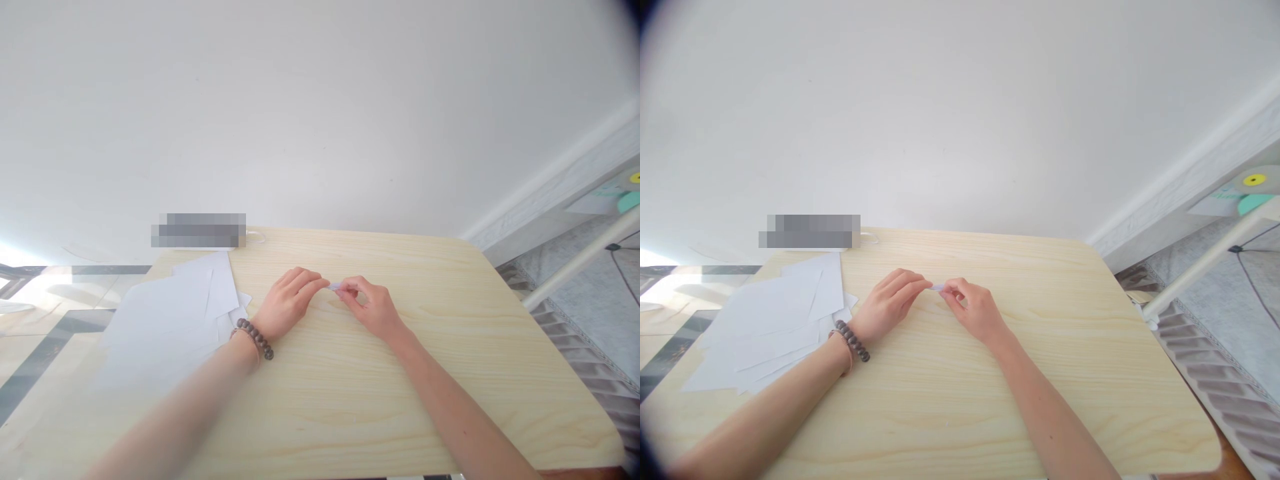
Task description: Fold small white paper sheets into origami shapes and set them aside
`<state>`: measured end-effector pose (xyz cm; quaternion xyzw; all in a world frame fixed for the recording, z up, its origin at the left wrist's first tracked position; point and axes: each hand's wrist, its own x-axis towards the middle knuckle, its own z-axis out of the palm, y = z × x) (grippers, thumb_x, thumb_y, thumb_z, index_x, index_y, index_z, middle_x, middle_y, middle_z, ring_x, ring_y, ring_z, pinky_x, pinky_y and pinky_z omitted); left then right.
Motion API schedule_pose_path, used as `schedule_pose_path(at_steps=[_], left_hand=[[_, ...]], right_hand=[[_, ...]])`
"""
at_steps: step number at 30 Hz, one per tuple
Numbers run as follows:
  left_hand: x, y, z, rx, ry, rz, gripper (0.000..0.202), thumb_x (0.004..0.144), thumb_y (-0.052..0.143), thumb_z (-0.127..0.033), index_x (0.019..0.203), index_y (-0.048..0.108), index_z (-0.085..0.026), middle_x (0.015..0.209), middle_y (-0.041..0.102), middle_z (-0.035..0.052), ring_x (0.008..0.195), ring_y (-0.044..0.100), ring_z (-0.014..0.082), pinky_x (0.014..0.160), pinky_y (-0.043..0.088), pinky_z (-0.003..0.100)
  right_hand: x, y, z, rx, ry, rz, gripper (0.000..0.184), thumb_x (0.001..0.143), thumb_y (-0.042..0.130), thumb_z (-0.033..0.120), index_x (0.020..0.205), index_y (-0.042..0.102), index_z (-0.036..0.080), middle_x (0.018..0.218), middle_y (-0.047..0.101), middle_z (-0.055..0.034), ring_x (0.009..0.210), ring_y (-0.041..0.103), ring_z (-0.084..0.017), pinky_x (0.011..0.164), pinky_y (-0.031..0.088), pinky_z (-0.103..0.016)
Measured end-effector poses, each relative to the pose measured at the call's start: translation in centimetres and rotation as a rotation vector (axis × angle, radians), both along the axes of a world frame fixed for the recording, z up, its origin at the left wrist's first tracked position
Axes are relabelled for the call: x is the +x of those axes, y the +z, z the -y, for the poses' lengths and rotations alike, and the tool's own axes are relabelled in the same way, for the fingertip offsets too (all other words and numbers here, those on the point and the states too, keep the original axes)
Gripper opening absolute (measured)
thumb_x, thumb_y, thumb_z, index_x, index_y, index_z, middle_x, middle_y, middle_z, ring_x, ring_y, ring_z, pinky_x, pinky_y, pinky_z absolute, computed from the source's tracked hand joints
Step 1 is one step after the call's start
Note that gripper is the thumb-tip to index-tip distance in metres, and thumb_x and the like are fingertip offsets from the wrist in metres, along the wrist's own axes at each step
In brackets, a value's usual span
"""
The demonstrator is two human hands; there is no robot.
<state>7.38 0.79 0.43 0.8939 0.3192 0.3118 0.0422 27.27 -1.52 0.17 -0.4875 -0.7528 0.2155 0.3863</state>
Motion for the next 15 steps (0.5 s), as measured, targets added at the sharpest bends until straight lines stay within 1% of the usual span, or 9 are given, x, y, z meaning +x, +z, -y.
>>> schedule_pose_path(at_steps=[3,6,10,15], left_hand=[[-0.07,0.35,0.06,-0.017,-0.025,-0.013,0.032,0.083,0.037,-0.004,0.108,0.051,-0.018,0.099,0.058,0.0065,0.091,0.052,0.0168,0.079,0.045,0.033],[-0.08,0.5,0.11,-0.021,-0.032,-0.019,0.034,0.083,0.037,-0.004,0.111,0.05,-0.018,0.101,0.058,0.0068,0.094,0.051,0.0167,0.08,0.045,0.033],[0.07,0.39,0.11,0.006,-0.014,-0.009,0.031,0.084,0.04,-0.009,0.111,0.05,-0.02,0.098,0.059,0.0069,0.093,0.051,0.0173,0.081,0.043,0.036],[0.28,0.24,0.16,-0.017,-0.008,0.017,0.026,0.085,0.042,-0.012,0.108,0.05,-0.019,0.094,0.059,0.0061,0.086,0.053,0.0153,0.076,0.045,0.031]], right_hand=[[-0.09,-0.02,-0.05,0.054,-0.005,0.052,0.018,0.081,0.049,0.029,0.095,0.059,0.022,0.077,0.065,0.0,0.067,0.059,-0.011,0.064,0.048,-0.021],[-0.09,-0.02,-0.11,0.066,-0.027,0.066,0.022,0.08,0.05,0.029,0.098,0.06,0.023,0.076,0.064,-0.0004,0.066,0.058,-0.011,0.064,0.049,-0.022],[-0.16,0.12,-0.13,0.065,-0.059,0.027,0.02,0.08,0.05,0.028,0.096,0.06,0.022,0.077,0.065,-0.0009,0.066,0.059,-0.011,0.062,0.05,-0.022],[-0.43,0.21,0.03,0.077,-0.063,-0.023,0.016,0.08,0.05,0.027,0.091,0.061,0.022,0.079,0.066,-0.0006,0.065,0.059,-0.011,0.06,0.049,-0.021]])
